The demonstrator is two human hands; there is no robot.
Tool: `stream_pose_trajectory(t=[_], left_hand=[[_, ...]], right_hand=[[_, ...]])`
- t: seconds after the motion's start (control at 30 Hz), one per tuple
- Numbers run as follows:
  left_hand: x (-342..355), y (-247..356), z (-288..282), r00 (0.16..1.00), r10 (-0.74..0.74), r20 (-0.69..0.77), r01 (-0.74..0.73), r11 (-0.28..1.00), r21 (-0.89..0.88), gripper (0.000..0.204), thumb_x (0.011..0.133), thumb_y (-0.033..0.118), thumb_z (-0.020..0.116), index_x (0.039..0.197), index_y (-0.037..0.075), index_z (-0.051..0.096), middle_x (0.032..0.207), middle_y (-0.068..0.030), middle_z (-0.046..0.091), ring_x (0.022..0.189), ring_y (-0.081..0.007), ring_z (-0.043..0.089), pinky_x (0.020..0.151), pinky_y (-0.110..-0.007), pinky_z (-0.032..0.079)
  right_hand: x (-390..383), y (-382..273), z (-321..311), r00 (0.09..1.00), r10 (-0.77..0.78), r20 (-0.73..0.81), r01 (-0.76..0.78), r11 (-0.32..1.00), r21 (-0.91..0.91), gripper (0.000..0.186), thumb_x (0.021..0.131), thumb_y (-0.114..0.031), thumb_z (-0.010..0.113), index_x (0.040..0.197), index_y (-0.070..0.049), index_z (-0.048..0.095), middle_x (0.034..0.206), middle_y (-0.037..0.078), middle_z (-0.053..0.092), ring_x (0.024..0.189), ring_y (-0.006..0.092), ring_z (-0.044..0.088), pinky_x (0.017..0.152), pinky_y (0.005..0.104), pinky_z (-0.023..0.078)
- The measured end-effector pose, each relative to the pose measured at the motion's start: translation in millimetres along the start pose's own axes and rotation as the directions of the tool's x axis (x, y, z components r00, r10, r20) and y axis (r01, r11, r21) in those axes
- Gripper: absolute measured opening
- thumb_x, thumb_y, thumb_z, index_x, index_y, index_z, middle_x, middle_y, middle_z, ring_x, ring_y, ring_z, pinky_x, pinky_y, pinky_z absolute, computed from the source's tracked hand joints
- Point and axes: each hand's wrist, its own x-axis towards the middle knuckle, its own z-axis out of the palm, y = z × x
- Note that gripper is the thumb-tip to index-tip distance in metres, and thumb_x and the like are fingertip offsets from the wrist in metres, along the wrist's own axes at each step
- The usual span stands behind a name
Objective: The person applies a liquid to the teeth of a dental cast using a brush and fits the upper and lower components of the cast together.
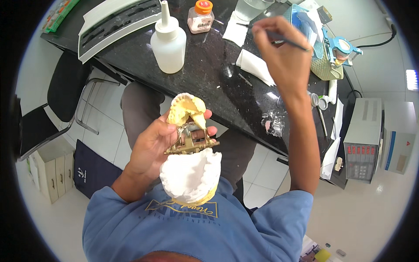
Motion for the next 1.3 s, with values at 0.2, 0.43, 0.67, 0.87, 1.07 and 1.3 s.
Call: stream_pose_trajectory(t=[0.2,0.43,0.67,0.87,1.07,1.3], left_hand=[[9,-9,4,0.997,0.066,0.038,-0.068,0.996,0.056,0.055,0.093,0.015,0.039,0.144,0.001,0.024,0.143,-0.0224,0.038,0.126,-0.0415,0.048,0.102,-0.051,0.045],[7,-10,-1,0.988,0.062,0.145,-0.054,0.997,-0.057,0.049,0.101,0.014,0.034,0.146,0.009,0.017,0.140,-0.0216,0.039,0.125,-0.0418,0.048,0.102,-0.051,0.045],[11,-13,-2,0.990,0.076,0.121,-0.088,0.992,0.096,0.051,0.104,0.027,0.038,0.146,0.008,0.017,0.139,-0.0217,0.041,0.121,-0.0367,0.053,0.099,-0.046,0.048],[10,-24,2,0.989,0.146,0.020,-0.145,0.944,0.297,0.050,0.104,0.026,0.036,0.146,0.006,0.016,0.130,-0.0159,0.045,0.112,-0.0247,0.059,0.093,-0.037,0.051],[10,-31,6,0.971,0.240,0.007,-0.230,0.923,0.309,0.051,0.104,0.025,0.036,0.145,0.004,0.015,0.129,-0.0129,0.044,0.107,-0.0182,0.057,0.086,-0.031,0.050],[9,-31,3,0.976,0.217,0.002,-0.200,0.894,0.402,0.062,0.102,0.036,0.037,0.149,0.007,0.008,0.134,-0.0208,0.042,0.107,-0.0229,0.057,0.087,-0.032,0.048]], right_hand=[[-28,12,2,0.998,0.013,0.057,-0.007,0.996,-0.092,0.009,0.083,-0.010,0.068,0.090,-0.004,0.070,0.079,0.006,0.072,0.072,0.0102,0.068,0.061,0.0235,0.048],[-95,-14,-23,0.976,-0.190,-0.105,0.214,0.923,0.321,0.010,0.088,-0.002,0.061,0.096,0.002,0.064,0.080,0.010,0.065,0.068,0.0141,0.061,0.060,0.0234,0.047],[-132,-18,-5,0.928,-0.348,-0.132,0.366,0.789,0.494,0.020,0.076,0.000,0.065,0.095,0.002,0.060,0.075,0.015,0.064,0.063,0.0214,0.064,0.052,0.0285,0.051],[-131,-14,-4,0.898,-0.437,-0.051,0.413,0.795,0.444,0.030,0.067,0.007,0.070,0.094,-0.003,0.059,0.072,0.010,0.063,0.060,0.0200,0.063,0.049,0.0292,0.051],[-132,-16,-2,0.907,-0.419,-0.047,0.396,0.808,0.436,0.029,0.070,0.002,0.075,0.093,-0.006,0.058,0.072,0.008,0.062,0.059,0.0193,0.062,0.049,0.0293,0.051],[-137,-17,-4,0.928,-0.367,-0.058,0.355,0.829,0.431,0.025,0.075,-0.003,0.075,0.092,-0.005,0.058,0.073,0.008,0.060,0.058,0.0191,0.062,0.047,0.0284,0.051]])
